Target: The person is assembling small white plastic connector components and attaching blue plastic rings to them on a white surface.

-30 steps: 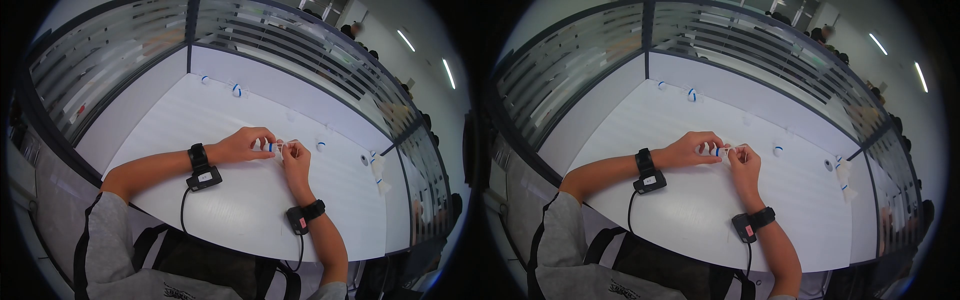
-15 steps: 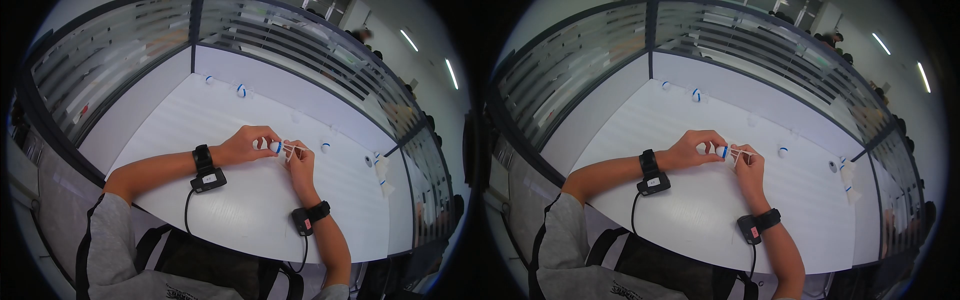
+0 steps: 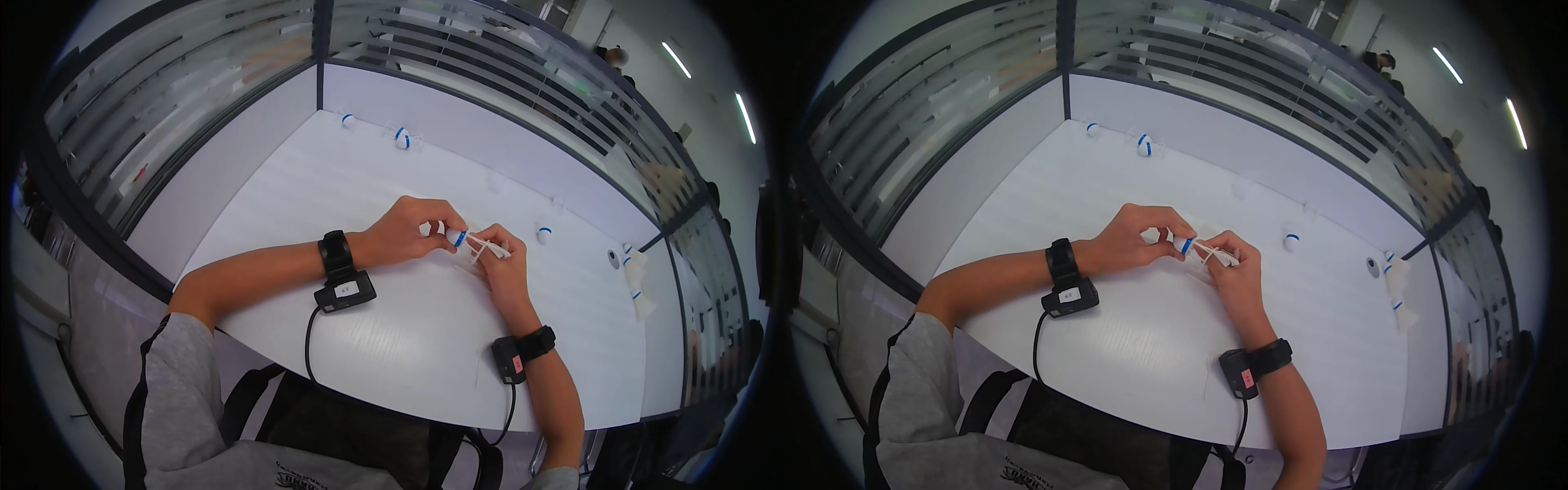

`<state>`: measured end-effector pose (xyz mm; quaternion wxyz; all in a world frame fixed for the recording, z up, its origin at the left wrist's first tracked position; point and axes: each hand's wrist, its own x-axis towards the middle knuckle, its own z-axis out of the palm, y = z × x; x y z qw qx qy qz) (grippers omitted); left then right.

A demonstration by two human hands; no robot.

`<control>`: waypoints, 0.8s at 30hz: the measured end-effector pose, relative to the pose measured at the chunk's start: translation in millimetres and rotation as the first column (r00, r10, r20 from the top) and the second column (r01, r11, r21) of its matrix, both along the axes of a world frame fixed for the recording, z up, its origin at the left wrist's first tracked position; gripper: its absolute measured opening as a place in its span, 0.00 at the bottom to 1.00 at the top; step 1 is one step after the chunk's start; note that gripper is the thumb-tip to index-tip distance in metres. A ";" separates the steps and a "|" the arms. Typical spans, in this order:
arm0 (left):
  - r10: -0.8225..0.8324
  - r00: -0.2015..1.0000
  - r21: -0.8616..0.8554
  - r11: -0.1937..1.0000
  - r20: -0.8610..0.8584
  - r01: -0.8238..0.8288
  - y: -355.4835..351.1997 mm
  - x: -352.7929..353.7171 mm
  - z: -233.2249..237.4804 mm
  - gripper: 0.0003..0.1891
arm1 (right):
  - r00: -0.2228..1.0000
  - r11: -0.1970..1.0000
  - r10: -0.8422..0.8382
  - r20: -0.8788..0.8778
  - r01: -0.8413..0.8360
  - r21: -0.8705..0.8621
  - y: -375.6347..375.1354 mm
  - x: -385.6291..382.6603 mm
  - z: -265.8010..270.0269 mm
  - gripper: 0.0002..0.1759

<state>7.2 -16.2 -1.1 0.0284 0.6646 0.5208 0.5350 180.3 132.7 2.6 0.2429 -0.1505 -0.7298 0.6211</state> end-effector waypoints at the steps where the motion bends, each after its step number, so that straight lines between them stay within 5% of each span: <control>1: -0.001 1.000 -0.011 1.000 0.006 0.001 -0.6 0.3 -0.1 0.16 | 1.000 1.000 0.000 0.002 0.000 0.017 1.6 0.3 -1.4 0.05; 9: -0.036 0.998 0.002 0.999 -0.056 0.036 -0.7 -0.4 0.2 0.17 | 0.999 0.999 0.038 0.011 -0.039 0.023 3.7 0.8 -3.0 0.03; 24: -0.005 0.974 -0.259 0.964 0.228 0.065 1.0 -0.3 5.8 0.16 | 0.999 0.999 0.052 0.015 -0.052 -0.005 -3.0 -1.2 6.5 0.10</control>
